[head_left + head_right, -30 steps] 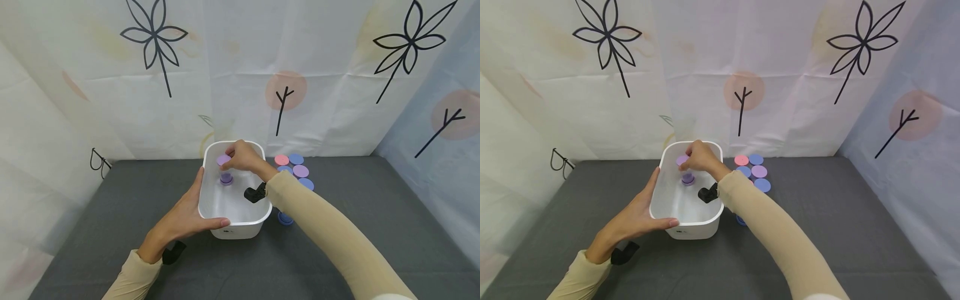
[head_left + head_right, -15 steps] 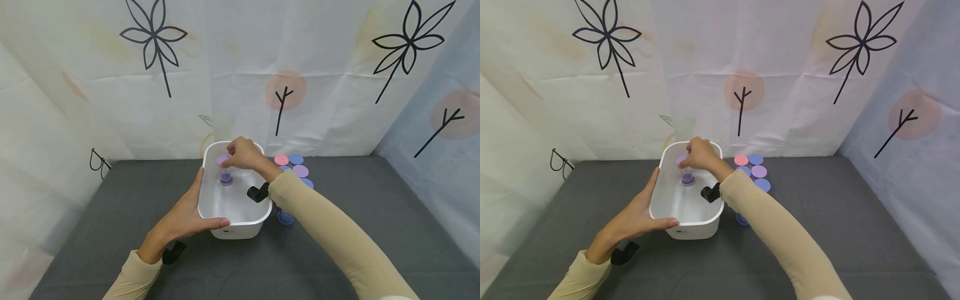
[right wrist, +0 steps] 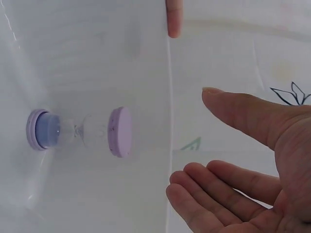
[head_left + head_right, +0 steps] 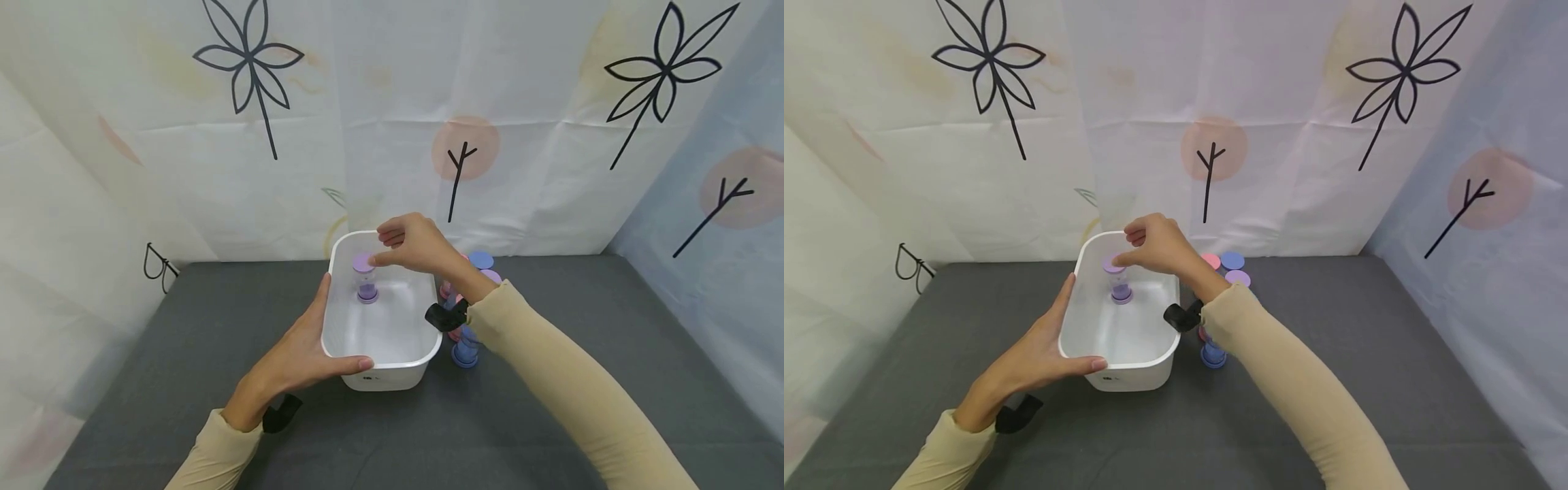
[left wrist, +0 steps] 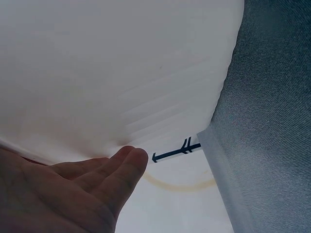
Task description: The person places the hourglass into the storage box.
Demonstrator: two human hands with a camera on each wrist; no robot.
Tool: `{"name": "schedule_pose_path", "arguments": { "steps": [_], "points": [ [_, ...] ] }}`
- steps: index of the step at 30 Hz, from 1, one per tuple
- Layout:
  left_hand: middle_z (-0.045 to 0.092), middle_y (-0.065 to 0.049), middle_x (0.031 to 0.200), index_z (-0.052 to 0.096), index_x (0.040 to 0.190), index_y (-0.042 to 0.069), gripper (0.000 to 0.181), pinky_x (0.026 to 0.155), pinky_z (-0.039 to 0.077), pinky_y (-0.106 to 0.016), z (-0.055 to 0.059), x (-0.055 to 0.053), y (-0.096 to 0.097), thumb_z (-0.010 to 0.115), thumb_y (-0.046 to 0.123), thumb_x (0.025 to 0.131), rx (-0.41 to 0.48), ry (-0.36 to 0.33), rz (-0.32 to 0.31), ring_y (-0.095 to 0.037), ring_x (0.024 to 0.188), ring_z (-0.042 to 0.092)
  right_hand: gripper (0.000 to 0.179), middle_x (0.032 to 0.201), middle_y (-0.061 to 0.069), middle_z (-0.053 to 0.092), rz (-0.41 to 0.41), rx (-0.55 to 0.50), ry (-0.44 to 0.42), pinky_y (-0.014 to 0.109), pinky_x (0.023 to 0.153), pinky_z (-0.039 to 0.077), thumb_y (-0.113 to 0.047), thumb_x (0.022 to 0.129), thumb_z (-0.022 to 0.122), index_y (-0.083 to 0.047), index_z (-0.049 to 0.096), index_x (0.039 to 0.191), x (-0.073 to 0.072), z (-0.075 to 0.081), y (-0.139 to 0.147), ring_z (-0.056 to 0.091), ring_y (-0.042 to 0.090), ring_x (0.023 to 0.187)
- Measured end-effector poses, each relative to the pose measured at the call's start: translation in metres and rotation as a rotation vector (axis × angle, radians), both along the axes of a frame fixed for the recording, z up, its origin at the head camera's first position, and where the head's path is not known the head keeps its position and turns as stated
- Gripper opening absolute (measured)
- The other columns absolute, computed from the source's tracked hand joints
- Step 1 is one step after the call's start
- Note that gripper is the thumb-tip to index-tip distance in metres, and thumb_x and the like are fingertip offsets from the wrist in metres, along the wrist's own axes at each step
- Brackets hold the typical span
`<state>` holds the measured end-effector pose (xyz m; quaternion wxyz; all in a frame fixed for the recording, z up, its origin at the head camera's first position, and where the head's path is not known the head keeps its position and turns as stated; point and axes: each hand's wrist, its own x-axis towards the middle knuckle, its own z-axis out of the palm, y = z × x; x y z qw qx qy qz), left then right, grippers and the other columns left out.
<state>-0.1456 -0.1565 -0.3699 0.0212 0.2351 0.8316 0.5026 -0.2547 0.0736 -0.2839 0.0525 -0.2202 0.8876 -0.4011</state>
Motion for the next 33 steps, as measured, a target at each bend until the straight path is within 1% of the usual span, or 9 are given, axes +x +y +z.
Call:
{"name": "schedule_pose_path", "arguments": {
  "steps": [6, 9, 13, 16, 20, 26, 30, 33],
  "points": [
    [0.04, 0.007, 0.151, -0.004, 0.161, 0.041, 0.134, 0.09, 0.052, -0.052, -0.001, 0.0, 0.001, 0.094, 0.041, 0.07, 0.023, -0.003, -0.018, -0.022, 0.113, 0.059, 0.059, 0.123, 0.013, 0.068, 0.012, -0.127, -0.018, 0.034, 0.099, 0.05, -0.021, 0.082, 0.087, 0.001, 0.064, 0.132, 0.015, 0.001, 0.022, 0.066, 0.027, 0.115],
    [0.041, 0.008, 0.15, -0.003, 0.161, 0.041, 0.133, 0.09, 0.052, -0.052, -0.001, -0.001, 0.002, 0.094, 0.041, 0.07, 0.034, 0.002, -0.026, -0.023, 0.112, 0.06, 0.057, 0.123, 0.014, 0.068, 0.015, -0.202, -0.038, 0.035, 0.099, 0.05, -0.018, 0.082, 0.086, 0.001, 0.064, 0.131, 0.024, 0.001, 0.035, 0.065, 0.027, 0.115],
    [0.04, 0.009, 0.151, -0.002, 0.161, 0.04, 0.133, 0.089, 0.052, -0.054, -0.001, -0.001, 0.002, 0.094, 0.041, 0.07, 0.036, 0.013, -0.022, -0.024, 0.112, 0.059, 0.057, 0.125, 0.012, 0.068, 0.021, -0.256, -0.053, 0.037, 0.099, 0.051, -0.017, 0.083, 0.086, 0.001, 0.063, 0.132, 0.037, 0.002, 0.052, 0.065, 0.025, 0.116],
    [0.04, 0.008, 0.151, -0.001, 0.161, 0.04, 0.132, 0.089, 0.052, -0.053, -0.001, -0.001, 0.002, 0.094, 0.041, 0.07, 0.032, 0.021, -0.025, -0.025, 0.113, 0.059, 0.058, 0.126, 0.013, 0.067, 0.028, -0.274, -0.06, 0.04, 0.1, 0.05, -0.015, 0.083, 0.086, 0.002, 0.062, 0.133, 0.047, 0.001, 0.063, 0.065, 0.026, 0.117],
    [0.039, 0.01, 0.152, -0.001, 0.162, 0.039, 0.132, 0.09, 0.052, -0.051, 0.0, -0.001, 0.001, 0.094, 0.041, 0.07, 0.028, 0.029, -0.029, -0.024, 0.114, 0.058, 0.058, 0.126, 0.015, 0.067, 0.026, -0.29, -0.058, 0.042, 0.099, 0.051, -0.012, 0.082, 0.086, 0.003, 0.062, 0.132, 0.061, -0.003, 0.077, 0.065, 0.031, 0.118],
    [0.038, 0.009, 0.153, -0.001, 0.162, 0.039, 0.133, 0.091, 0.051, -0.053, 0.0, -0.001, 0.001, 0.094, 0.042, 0.069, 0.02, 0.038, -0.022, -0.023, 0.114, 0.058, 0.053, 0.124, 0.016, 0.068, 0.018, -0.323, -0.036, 0.032, 0.095, 0.053, -0.008, 0.082, 0.085, 0.004, 0.064, 0.13, 0.078, -0.013, 0.096, 0.066, 0.029, 0.115],
    [0.038, 0.009, 0.153, 0.0, 0.162, 0.039, 0.133, 0.091, 0.051, -0.054, 0.0, -0.001, 0.001, 0.095, 0.041, 0.069, 0.024, 0.034, -0.023, -0.024, 0.114, 0.058, 0.052, 0.125, 0.014, 0.068, -0.01, -0.329, -0.036, 0.032, 0.093, 0.054, -0.011, 0.083, 0.085, 0.0, 0.065, 0.13, 0.087, -0.018, 0.109, 0.066, 0.03, 0.116],
    [0.038, 0.009, 0.153, -0.001, 0.162, 0.039, 0.133, 0.092, 0.05, -0.054, 0.001, -0.001, 0.002, 0.095, 0.042, 0.069, 0.019, 0.035, -0.02, -0.024, 0.115, 0.058, 0.049, 0.125, 0.012, 0.069, -0.043, -0.301, -0.028, 0.031, 0.092, 0.054, -0.016, 0.085, 0.085, -0.004, 0.067, 0.128, 0.094, -0.023, 0.118, 0.066, 0.029, 0.115]
  ]
}}
